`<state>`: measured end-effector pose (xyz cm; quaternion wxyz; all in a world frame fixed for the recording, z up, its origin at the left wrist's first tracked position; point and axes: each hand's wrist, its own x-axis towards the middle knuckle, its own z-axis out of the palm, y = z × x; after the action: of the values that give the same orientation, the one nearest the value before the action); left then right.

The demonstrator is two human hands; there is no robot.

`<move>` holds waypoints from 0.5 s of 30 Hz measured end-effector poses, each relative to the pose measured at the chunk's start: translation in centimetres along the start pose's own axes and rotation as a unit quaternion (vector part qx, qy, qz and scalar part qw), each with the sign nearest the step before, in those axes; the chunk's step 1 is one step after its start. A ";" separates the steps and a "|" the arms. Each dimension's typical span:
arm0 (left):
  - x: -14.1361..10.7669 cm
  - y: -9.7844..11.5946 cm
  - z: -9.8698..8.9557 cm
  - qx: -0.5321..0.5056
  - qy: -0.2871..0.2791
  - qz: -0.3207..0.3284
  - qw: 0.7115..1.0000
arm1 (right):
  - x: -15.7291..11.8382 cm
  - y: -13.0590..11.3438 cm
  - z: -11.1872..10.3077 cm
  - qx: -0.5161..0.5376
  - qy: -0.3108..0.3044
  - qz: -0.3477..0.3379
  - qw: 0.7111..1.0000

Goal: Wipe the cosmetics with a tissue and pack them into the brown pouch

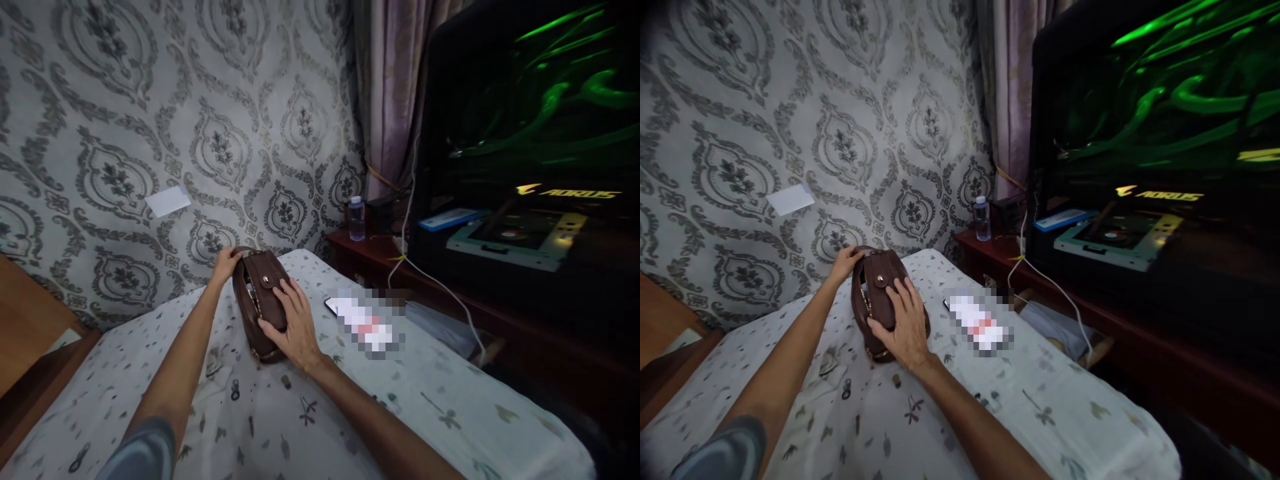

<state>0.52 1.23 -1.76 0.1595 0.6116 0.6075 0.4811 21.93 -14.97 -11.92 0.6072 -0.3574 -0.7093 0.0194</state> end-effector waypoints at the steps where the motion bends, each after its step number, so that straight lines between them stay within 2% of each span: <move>1: -0.1 -0.1 -0.1 0.014 0.008 0.004 1.000 | 0.0 0.0 0.0 -0.001 -0.002 0.000 1.000; 8: -0.9 0.3 0.2 0.073 0.064 0.054 0.994 | -0.1 0.3 0.3 -0.011 0.002 -0.007 1.000; 15: -1.9 1.2 0.3 0.095 0.054 0.082 0.991 | 0.1 0.1 0.1 -0.007 0.003 -0.001 1.000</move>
<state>1.86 -0.62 -1.72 0.0278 0.6446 0.6060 0.4653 21.88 -14.82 -11.88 0.6068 -0.3610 -0.7080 0.0129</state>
